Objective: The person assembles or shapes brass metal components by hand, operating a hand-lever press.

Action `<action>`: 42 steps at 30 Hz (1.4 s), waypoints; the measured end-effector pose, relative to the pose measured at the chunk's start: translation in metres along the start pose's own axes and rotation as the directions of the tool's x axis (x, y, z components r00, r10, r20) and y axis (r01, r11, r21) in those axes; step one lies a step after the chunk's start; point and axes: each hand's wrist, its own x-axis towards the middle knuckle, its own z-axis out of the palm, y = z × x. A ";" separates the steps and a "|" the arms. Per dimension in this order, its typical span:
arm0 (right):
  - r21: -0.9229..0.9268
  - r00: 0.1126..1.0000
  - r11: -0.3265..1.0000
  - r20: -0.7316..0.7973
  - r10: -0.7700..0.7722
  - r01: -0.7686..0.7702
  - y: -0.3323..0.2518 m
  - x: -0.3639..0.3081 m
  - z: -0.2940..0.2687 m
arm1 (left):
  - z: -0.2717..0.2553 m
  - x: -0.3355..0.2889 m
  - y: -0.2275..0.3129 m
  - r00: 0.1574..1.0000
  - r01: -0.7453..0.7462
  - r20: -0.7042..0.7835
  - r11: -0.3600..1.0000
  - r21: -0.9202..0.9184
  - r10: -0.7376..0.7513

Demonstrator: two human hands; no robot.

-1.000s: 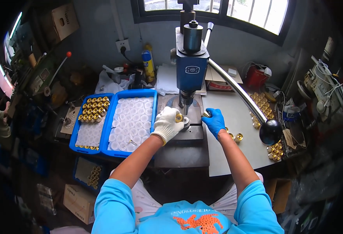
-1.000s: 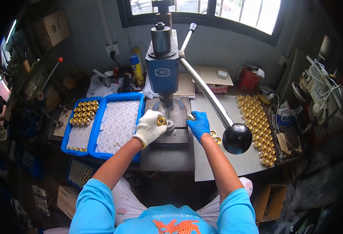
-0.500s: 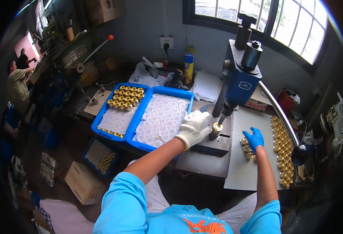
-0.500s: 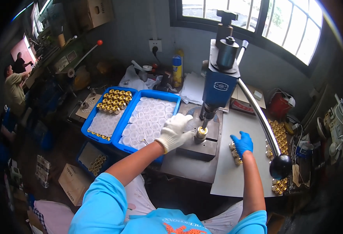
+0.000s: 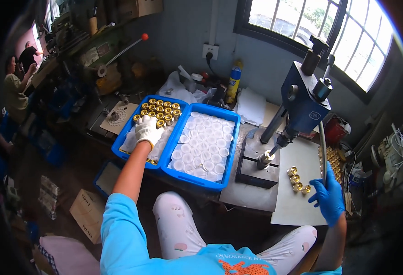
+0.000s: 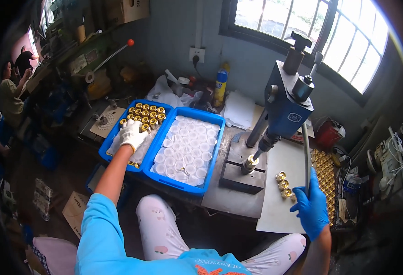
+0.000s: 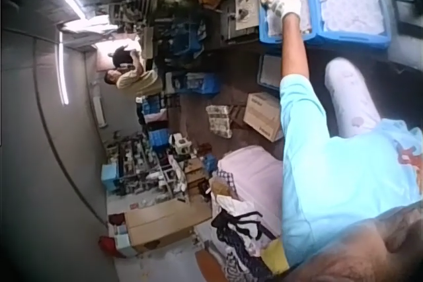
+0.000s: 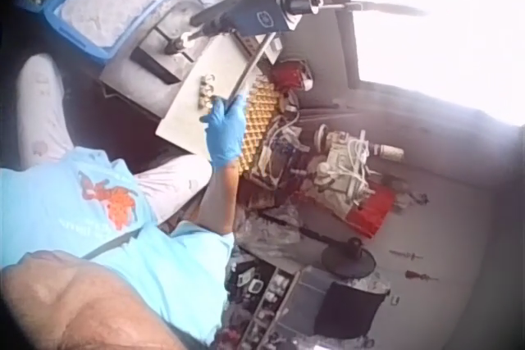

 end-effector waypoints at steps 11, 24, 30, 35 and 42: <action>0.173 0.833 0.930 -0.519 -0.194 0.325 0.130 0.176 0.152 | 0.013 0.009 0.019 0.993 0.122 -0.012 0.988 0.095 -0.121; 0.907 0.933 0.408 0.233 -0.274 -0.106 0.134 0.162 0.096 | -0.037 -0.030 0.063 0.987 0.051 -0.130 0.955 -0.292 -0.092; 0.595 0.930 0.799 0.239 -0.278 0.086 0.132 0.168 0.181 | -0.050 -0.088 0.147 0.942 -0.335 -0.152 0.797 -0.502 0.300; 0.696 0.956 0.711 0.134 -0.262 0.097 0.131 0.162 0.200 | -0.027 -0.124 0.220 0.903 -0.388 -0.109 0.680 -0.622 0.415; 0.316 0.979 0.927 -0.015 -0.206 0.200 0.124 0.135 0.138 | -0.004 -0.140 0.304 0.875 -0.447 -0.128 0.678 -0.584 0.467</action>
